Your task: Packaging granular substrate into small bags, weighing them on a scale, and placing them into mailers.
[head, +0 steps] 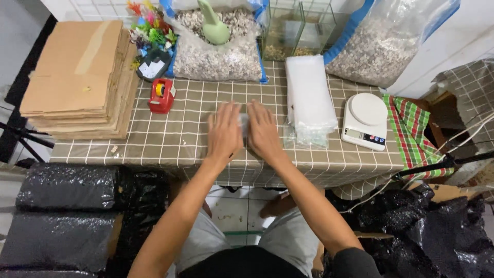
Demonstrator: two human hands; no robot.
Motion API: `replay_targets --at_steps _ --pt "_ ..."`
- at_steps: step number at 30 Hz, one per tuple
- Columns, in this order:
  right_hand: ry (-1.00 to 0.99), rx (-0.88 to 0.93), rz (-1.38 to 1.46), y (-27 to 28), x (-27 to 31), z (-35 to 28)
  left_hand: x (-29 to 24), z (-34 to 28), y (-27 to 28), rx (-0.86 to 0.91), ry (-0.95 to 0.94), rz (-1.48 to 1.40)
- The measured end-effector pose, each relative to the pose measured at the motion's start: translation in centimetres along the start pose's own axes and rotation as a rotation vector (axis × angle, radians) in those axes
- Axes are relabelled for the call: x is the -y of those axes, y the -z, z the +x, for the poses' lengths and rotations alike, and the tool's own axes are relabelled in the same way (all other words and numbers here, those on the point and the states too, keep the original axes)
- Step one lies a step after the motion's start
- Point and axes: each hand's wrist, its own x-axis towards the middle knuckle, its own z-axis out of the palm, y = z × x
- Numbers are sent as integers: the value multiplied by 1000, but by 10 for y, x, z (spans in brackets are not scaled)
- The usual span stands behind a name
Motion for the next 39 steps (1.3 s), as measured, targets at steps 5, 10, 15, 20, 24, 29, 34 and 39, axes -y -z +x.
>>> replay_targets --at_steps 5,10,15,20,24,29,34,39 --pt "61 245 -17 -18 -5 -12 20 -13 -27 308 -59 -22" --pt "-13 401 60 -9 -2 -9 15 -10 -6 432 -51 29" --pt "45 450 132 5 -15 -10 14 -8 12 496 -77 -10" --pt "92 512 100 24 -27 -23 24 -11 20 545 -115 -56" --pt "146 422 148 40 -32 -22 47 -7 -2 485 -191 -1" --pt "197 328 249 48 -40 -7 52 4 -4 435 -254 70" --pt "188 336 164 31 -42 6 76 -2 -42 249 -373 124" --pt "126 317 267 19 -45 21 68 9 -42 210 -308 11"
